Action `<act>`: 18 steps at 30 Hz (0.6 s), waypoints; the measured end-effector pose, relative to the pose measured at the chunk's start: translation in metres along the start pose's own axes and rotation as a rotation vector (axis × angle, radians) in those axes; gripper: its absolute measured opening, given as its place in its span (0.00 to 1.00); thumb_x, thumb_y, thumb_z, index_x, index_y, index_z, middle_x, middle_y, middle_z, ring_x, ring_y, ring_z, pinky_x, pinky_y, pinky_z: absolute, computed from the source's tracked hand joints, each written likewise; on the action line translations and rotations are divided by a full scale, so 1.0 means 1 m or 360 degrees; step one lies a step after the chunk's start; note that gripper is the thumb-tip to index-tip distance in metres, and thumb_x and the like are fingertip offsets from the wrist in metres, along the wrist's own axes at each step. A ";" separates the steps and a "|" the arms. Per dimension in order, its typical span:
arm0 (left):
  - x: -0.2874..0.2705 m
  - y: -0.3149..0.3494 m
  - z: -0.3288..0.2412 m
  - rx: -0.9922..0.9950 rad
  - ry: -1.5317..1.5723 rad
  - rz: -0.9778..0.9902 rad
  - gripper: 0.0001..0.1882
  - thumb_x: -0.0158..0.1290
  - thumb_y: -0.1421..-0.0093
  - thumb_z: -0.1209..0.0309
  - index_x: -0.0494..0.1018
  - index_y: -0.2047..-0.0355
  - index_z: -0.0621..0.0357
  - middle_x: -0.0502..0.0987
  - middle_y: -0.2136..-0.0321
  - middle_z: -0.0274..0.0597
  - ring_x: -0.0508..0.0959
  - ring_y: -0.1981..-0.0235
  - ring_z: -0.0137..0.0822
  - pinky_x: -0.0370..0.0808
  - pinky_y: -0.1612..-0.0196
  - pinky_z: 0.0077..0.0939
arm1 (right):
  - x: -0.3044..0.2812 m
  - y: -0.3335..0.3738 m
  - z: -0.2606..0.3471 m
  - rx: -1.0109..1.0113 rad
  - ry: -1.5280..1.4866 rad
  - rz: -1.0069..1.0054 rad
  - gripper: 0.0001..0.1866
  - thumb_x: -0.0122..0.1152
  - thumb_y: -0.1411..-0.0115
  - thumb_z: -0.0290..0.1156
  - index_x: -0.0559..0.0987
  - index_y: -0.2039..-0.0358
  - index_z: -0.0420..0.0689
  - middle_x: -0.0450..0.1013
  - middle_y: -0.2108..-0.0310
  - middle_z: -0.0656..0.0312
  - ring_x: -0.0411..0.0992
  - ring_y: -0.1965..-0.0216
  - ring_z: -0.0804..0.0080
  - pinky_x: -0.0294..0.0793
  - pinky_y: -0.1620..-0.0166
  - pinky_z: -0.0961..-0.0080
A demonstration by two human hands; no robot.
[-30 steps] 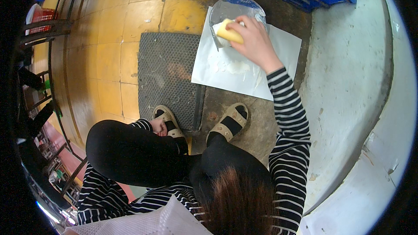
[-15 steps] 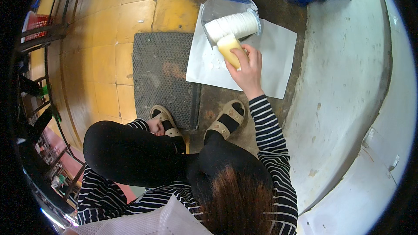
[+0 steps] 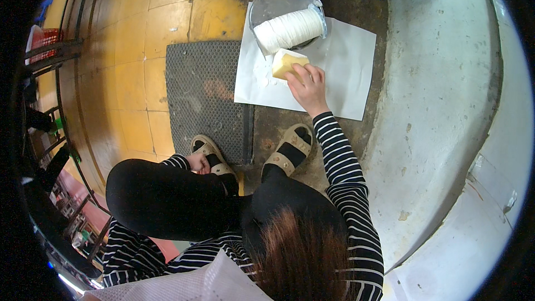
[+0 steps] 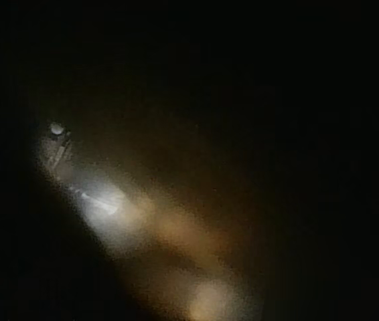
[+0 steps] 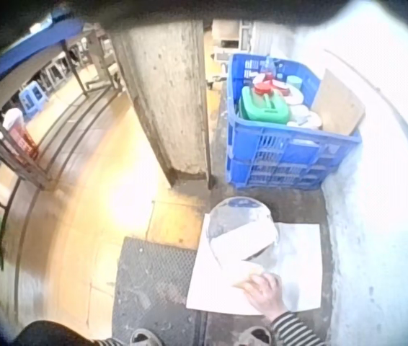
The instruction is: The person sits on the floor and uses a yellow sponge to wipe a white spool of thread. They rotate the spool to clean different sides and also wipe the white paper beneath it.
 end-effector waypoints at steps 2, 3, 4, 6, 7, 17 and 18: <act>-0.002 0.000 -0.001 0.0018 -0.0063 -0.0022 0.20 0.42 0.59 0.83 0.82 0.70 0.62 0.82 0.75 0.41 0.81 0.73 0.30 0.77 0.72 0.23 | -0.012 -0.003 0.003 -0.0098 0.0018 -0.0110 0.18 0.70 0.56 0.28 0.78 0.62 0.56 0.70 0.50 0.70 0.64 0.47 0.67 0.59 0.47 0.60; -0.002 0.000 0.000 -0.0002 -0.0036 -0.0019 0.20 0.42 0.59 0.83 0.82 0.70 0.62 0.82 0.75 0.41 0.81 0.73 0.29 0.77 0.71 0.23 | -0.010 -0.006 0.003 -0.0107 0.0072 -0.0060 0.18 0.70 0.55 0.28 0.78 0.62 0.57 0.70 0.49 0.72 0.64 0.46 0.69 0.57 0.46 0.60; -0.002 0.001 0.000 -0.0026 -0.0032 -0.0018 0.20 0.42 0.59 0.82 0.82 0.70 0.62 0.82 0.75 0.40 0.81 0.73 0.29 0.77 0.71 0.23 | -0.012 -0.009 0.003 -0.0124 0.0119 -0.0064 0.17 0.69 0.54 0.28 0.78 0.62 0.58 0.71 0.49 0.74 0.63 0.46 0.71 0.55 0.45 0.60; -0.003 0.002 -0.002 -0.0038 -0.0058 -0.0025 0.20 0.43 0.58 0.82 0.83 0.70 0.61 0.82 0.75 0.40 0.81 0.73 0.29 0.77 0.70 0.23 | -0.013 -0.015 0.004 -0.0166 0.0149 -0.0044 0.17 0.68 0.52 0.28 0.79 0.61 0.60 0.71 0.48 0.78 0.63 0.45 0.75 0.50 0.43 0.59; -0.003 0.003 -0.003 -0.0026 -0.0087 -0.0033 0.19 0.43 0.58 0.81 0.83 0.70 0.61 0.82 0.75 0.40 0.81 0.73 0.29 0.77 0.70 0.23 | -0.011 -0.018 0.004 -0.0191 0.0130 -0.0021 0.17 0.68 0.52 0.28 0.79 0.60 0.60 0.71 0.48 0.79 0.63 0.44 0.77 0.48 0.43 0.58; -0.006 0.003 -0.002 -0.0030 -0.0148 -0.0121 0.18 0.46 0.58 0.79 0.83 0.70 0.61 0.82 0.75 0.41 0.82 0.72 0.29 0.78 0.68 0.23 | 0.004 -0.003 0.008 -0.0274 0.0137 0.0173 0.14 0.63 0.45 0.33 0.81 0.57 0.63 0.72 0.47 0.83 0.62 0.43 0.81 0.47 0.45 0.58; -0.006 0.003 -0.002 -0.0026 -0.0127 -0.0115 0.18 0.46 0.58 0.80 0.83 0.70 0.61 0.82 0.74 0.41 0.81 0.72 0.29 0.77 0.68 0.23 | 0.004 -0.001 0.009 -0.0287 0.0128 0.0184 0.14 0.64 0.45 0.34 0.81 0.57 0.63 0.72 0.47 0.83 0.62 0.43 0.81 0.47 0.45 0.58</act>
Point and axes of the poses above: each hand's wrist, its own y-axis away from the middle knuckle, its own x-axis out of the palm, z = x × y, the point moved 10 cm from there along -y, towards the middle knuckle
